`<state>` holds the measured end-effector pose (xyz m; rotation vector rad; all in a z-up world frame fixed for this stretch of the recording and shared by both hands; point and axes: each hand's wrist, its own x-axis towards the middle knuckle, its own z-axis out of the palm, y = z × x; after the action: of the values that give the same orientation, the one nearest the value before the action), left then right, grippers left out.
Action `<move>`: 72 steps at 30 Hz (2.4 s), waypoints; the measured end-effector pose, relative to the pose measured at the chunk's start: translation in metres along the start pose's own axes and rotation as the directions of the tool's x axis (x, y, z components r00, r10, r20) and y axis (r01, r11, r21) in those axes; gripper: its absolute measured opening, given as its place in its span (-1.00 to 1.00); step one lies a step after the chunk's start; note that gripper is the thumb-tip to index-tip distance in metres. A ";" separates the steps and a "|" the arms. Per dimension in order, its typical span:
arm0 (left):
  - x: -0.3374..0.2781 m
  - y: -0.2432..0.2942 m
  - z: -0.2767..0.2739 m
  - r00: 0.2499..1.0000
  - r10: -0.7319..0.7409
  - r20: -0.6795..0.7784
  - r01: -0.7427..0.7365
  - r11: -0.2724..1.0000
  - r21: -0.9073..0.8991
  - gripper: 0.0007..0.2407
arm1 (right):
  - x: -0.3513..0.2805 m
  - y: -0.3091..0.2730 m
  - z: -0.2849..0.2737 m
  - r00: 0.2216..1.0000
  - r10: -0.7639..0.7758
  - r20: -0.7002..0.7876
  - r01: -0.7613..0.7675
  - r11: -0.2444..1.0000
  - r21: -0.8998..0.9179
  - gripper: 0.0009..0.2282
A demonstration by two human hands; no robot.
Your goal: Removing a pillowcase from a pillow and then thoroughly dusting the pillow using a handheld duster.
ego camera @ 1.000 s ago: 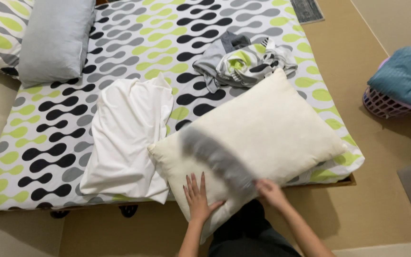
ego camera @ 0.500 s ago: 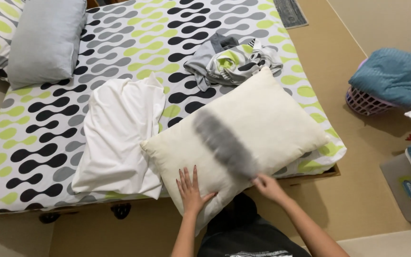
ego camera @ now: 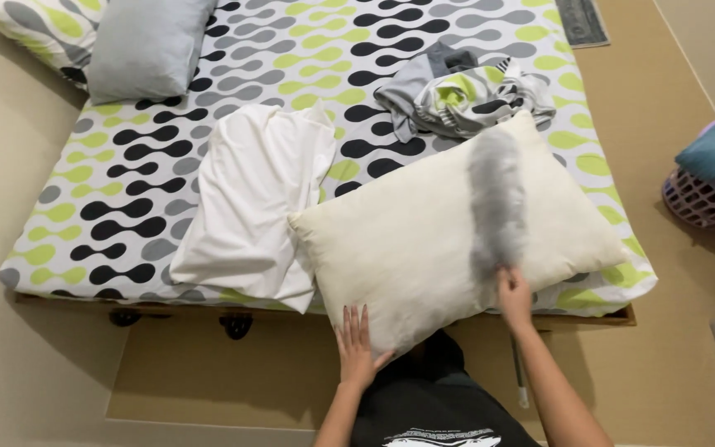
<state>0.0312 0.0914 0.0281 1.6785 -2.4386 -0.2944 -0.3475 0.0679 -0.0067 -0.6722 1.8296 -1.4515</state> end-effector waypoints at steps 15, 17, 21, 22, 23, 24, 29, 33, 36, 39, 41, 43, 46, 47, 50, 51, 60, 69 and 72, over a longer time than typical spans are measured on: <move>-0.078 -0.090 0.167 0.859 -0.324 0.397 0.512 0.519 -0.684 -0.48 | -0.072 -0.099 0.043 0.778 0.016 0.628 0.247 0.911 -0.330 -0.75; -0.082 -0.093 0.187 0.807 -0.316 0.499 0.582 0.276 -0.765 -0.70 | -0.060 -0.119 0.039 0.897 -0.129 0.424 0.254 0.933 -0.253 -0.74; -0.077 -0.093 0.181 0.783 -0.378 0.494 0.617 0.374 -0.692 -0.79 | -0.059 -0.057 0.056 0.913 -0.296 0.282 0.375 0.882 -0.285 -0.76; -0.077 -0.092 0.184 0.776 -0.385 0.501 0.628 0.385 -0.677 -0.79 | -0.075 -0.057 0.061 0.927 -0.116 0.356 0.295 0.812 -0.503 -0.70; -0.078 -0.094 0.186 0.767 -0.393 0.506 0.639 0.399 -0.658 -0.78 | -0.092 -0.057 0.069 0.922 0.079 0.380 0.227 0.684 -0.693 -0.57; -0.076 -0.093 0.189 0.766 -0.392 0.510 0.641 0.399 -0.656 -0.78 | -0.106 -0.050 0.066 0.922 0.083 0.378 0.224 0.683 -0.695 -0.57; -0.075 -0.090 0.184 0.635 -0.382 0.671 0.754 0.116 -0.647 -0.72 | -0.171 -0.056 0.050 0.730 -0.167 0.663 0.526 0.756 -0.389 -0.50; -0.079 -0.089 0.193 0.645 -0.388 0.658 0.737 0.089 -0.670 -0.69 | -0.155 -0.075 0.039 0.586 -0.074 0.807 0.608 0.699 -0.377 -0.52; -0.082 -0.089 0.194 0.635 -0.458 0.622 0.744 0.147 -0.652 -0.60 | -0.133 -0.107 0.042 0.549 -0.073 0.833 0.686 0.609 -0.398 -0.64; -0.091 -0.091 0.196 0.689 -0.392 0.610 0.669 0.021 -0.743 -0.73 | -0.127 -0.144 0.055 0.671 -0.095 0.736 0.613 0.630 -0.477 -0.65; -0.092 -0.093 0.203 0.753 -0.343 0.562 0.610 0.039 -0.792 -0.74 | -0.124 -0.154 0.069 0.825 -0.121 0.552 0.459 0.714 -0.529 -0.62; -0.092 -0.094 0.200 0.755 -0.346 0.557 0.620 0.102 -0.778 -0.77 | -0.121 -0.100 0.085 0.780 -0.168 0.603 0.496 0.753 -0.432 -0.70; -0.094 -0.096 0.200 0.782 -0.338 0.524 0.604 0.200 -0.772 -0.79 | -0.150 -0.067 0.094 0.652 -0.149 0.743 0.574 0.738 -0.356 -0.67; -0.096 -0.099 0.200 0.807 -0.323 0.495 0.575 0.235 -0.784 -0.79 | -0.166 -0.064 0.096 0.565 -0.070 0.822 0.628 0.683 -0.373 -0.56; -0.090 -0.101 0.201 0.871 -0.323 0.370 0.490 0.513 -0.705 -0.74 | -0.185 -0.055 0.102 0.413 0.086 0.906 0.759 0.517 -0.395 -0.61; -0.094 -0.103 0.198 0.865 -0.335 0.374 0.501 0.516 -0.695 -0.74 | -0.183 -0.061 0.104 0.403 0.087 0.911 0.757 0.528 -0.385 -0.61; -0.101 -0.108 0.195 0.860 -0.250 0.444 0.507 0.329 -0.797 -0.74 | -0.165 -0.111 0.124 0.782 -0.282 0.556 0.552 0.728 -0.407 -0.60; -0.103 -0.114 0.211 0.934 -0.182 0.309 0.356 0.367 -0.860 -0.64 | -0.194 -0.083 0.110 0.358 0.299 0.885 0.823 0.347 -0.450 -0.65; -0.098 -0.107 0.195 0.839 -0.264 0.475 0.542 0.331 -0.772 -0.66 | -0.184 -0.105 0.111 0.496 0.027 0.868 0.713 0.558 -0.425 -0.56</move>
<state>0.1147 0.1587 -0.1900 1.6552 -1.3132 -1.6562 -0.1489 0.1146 0.1177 -1.9467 1.4337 -0.2514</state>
